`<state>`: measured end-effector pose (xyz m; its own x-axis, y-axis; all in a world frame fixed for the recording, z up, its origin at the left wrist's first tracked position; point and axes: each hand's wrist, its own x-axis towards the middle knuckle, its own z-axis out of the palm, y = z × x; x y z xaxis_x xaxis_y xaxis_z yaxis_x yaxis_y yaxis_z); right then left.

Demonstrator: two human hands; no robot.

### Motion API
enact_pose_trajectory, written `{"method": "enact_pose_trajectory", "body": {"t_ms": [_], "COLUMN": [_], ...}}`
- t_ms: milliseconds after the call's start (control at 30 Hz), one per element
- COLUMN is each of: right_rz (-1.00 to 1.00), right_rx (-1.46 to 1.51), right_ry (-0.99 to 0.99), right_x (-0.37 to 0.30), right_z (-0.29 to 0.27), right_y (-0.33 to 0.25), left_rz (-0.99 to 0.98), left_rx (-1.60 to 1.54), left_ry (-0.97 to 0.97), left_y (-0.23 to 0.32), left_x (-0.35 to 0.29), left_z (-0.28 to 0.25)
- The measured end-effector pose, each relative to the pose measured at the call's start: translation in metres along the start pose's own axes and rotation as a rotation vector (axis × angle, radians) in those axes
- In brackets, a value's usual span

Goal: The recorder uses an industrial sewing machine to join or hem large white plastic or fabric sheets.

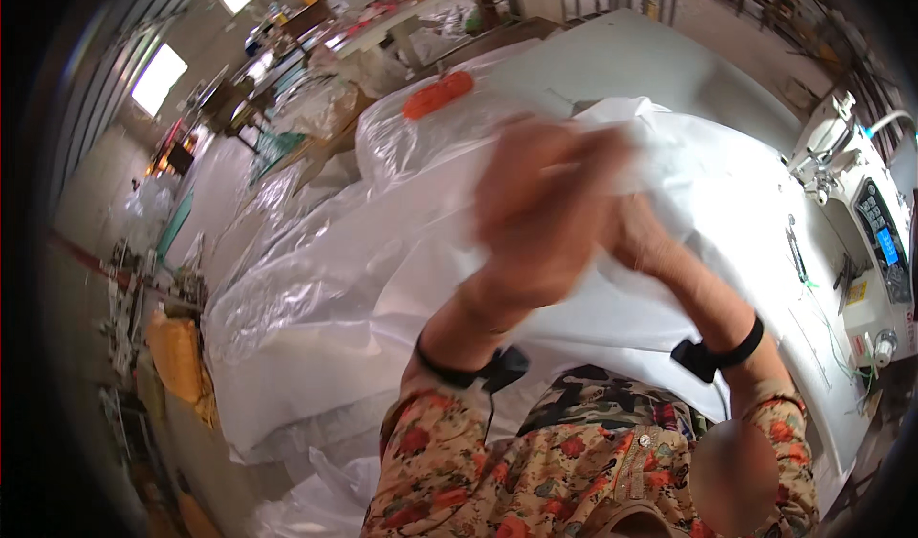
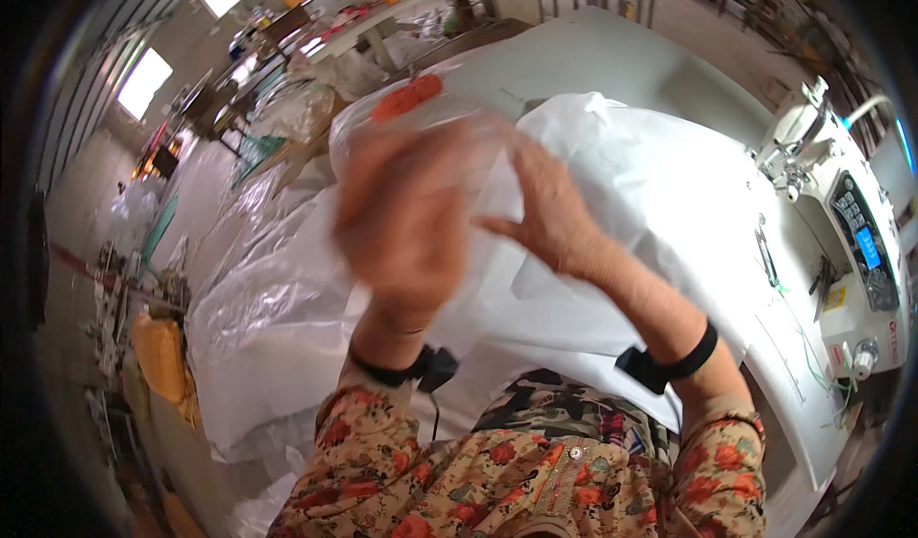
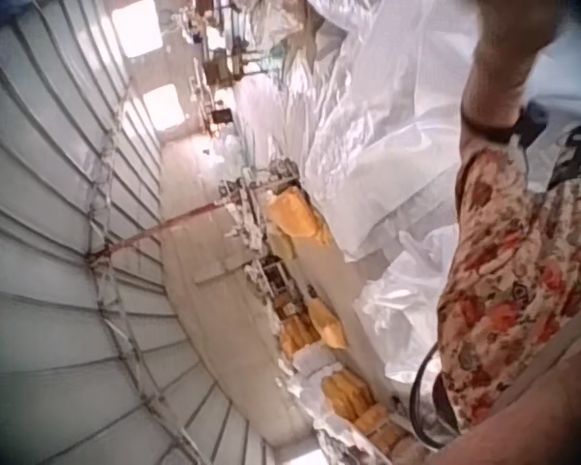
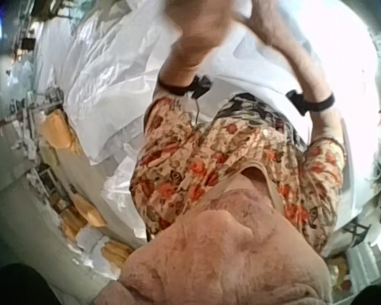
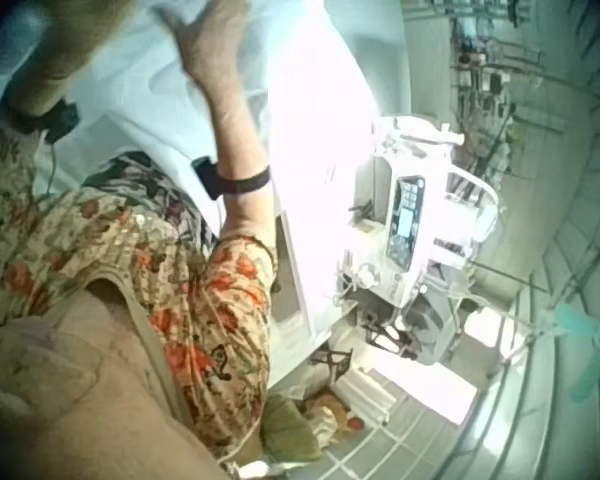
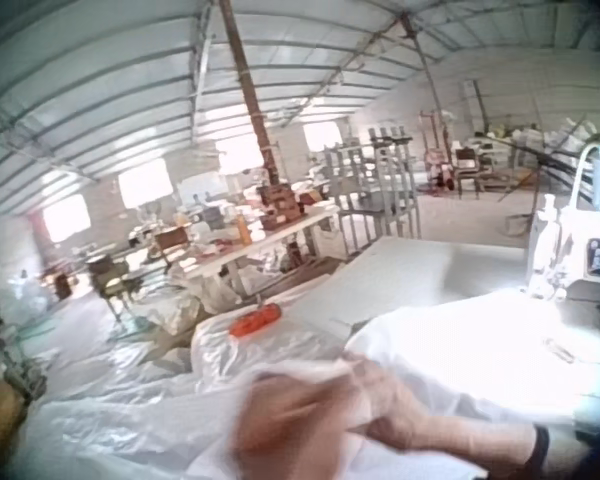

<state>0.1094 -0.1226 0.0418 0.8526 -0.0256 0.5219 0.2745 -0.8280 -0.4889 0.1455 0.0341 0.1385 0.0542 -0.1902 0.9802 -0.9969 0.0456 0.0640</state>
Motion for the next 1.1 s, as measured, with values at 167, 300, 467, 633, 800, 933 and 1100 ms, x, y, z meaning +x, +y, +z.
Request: {"method": "enact_pose_trajectory", "body": {"t_ms": [167,300,467,633,800,933,1100], "right_rz": [0.020,0.023,-0.040,0.619,0.648,0.159,0.202], "right_rx": [0.459,0.950,1.000,0.615,-0.055,-0.137,-0.492], "right_ry": [-0.314,-0.633,-0.511,-0.009,0.803,0.571,0.094], "right_x": [-0.155,-0.119,-0.173,-0.216,-0.244,-0.219,-0.188], "right_z": [0.009,0.032,-0.108,-0.155,-0.193,-0.176,-0.085], "right_y": [-0.023,-0.027,-0.041,0.021,0.002,-0.032,-0.004], "left_rz": [0.145,0.300,0.076,-0.441,-0.514,-0.576,-0.563], "left_rx": [-0.358,0.111,0.210,0.060,-0.008,-0.081,-0.128], "left_ry": [0.061,-0.121,-0.349,-0.607,-0.701,-0.723,-0.742], "left_y": [0.079,0.050,-0.082,-0.132,-0.113,-0.106,-0.064], "left_x": [0.047,0.079,0.103,0.066,0.041,0.040,0.057], "left_z": [0.089,0.075,0.052,0.025,0.054,0.062,0.096]}}
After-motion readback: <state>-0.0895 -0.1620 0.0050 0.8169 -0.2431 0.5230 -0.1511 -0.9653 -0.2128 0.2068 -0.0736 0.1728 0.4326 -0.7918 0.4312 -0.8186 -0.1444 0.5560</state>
